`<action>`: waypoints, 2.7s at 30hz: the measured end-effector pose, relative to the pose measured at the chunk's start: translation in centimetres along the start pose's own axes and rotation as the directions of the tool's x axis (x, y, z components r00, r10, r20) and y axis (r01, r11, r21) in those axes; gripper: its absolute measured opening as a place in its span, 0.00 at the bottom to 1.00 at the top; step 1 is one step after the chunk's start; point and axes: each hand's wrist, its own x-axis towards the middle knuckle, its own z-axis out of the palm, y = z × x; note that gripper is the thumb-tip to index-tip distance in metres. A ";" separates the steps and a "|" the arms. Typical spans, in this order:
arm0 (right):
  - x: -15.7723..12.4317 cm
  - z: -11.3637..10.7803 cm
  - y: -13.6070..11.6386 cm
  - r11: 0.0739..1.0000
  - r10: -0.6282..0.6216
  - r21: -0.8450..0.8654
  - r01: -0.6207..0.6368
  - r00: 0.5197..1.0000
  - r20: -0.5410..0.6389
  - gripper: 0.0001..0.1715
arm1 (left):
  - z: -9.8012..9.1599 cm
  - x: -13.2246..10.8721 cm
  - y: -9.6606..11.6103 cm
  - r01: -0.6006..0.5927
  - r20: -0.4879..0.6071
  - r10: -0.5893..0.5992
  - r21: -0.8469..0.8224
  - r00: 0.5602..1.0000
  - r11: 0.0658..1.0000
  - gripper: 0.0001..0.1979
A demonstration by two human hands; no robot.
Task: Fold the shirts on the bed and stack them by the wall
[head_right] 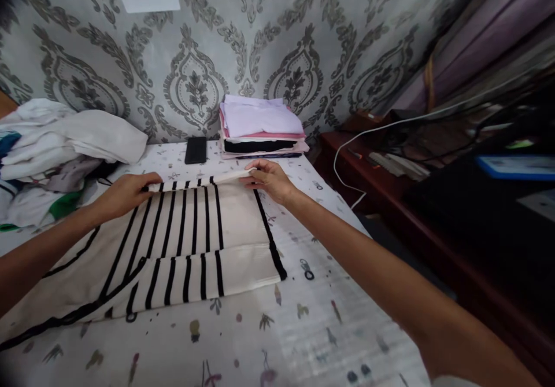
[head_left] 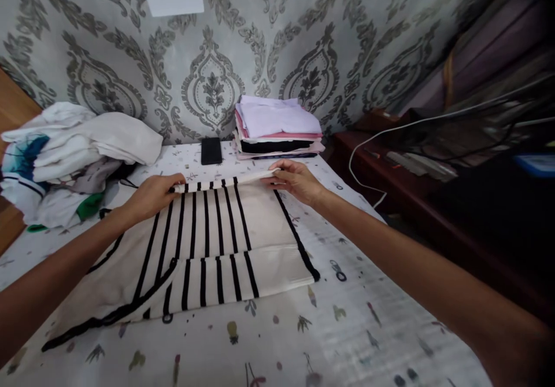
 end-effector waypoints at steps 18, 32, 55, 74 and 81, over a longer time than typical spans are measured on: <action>-6.1 -1.7 3.9 0.622 -0.303 -0.714 0.321 0.940 0.158 0.12 | 3.3 -6.3 0.4 -0.259 -0.013 0.260 0.037 0.966 0.965 0.20; -4.5 9.2 0.1 0.164 -0.077 -0.779 0.606 0.795 0.602 0.20 | 0.7 -11.7 -2.2 -0.075 -0.028 0.074 -0.038 0.997 0.996 0.16; -1.1 20.6 2.9 0.402 -0.001 -0.785 0.471 0.858 0.514 0.13 | -1.2 -9.8 -11.0 0.484 -0.052 -0.496 -0.156 0.867 0.861 0.23; 4.0 27.9 4.4 0.225 0.022 -0.843 0.489 0.862 0.506 0.15 | -0.5 -7.7 -9.7 0.114 0.025 -0.130 0.344 0.991 0.932 0.16; 4.7 27.1 4.2 0.396 0.030 -0.822 0.410 0.889 0.458 0.13 | -1.9 -9.4 -10.0 0.151 -0.144 -0.117 0.251 0.983 0.956 0.16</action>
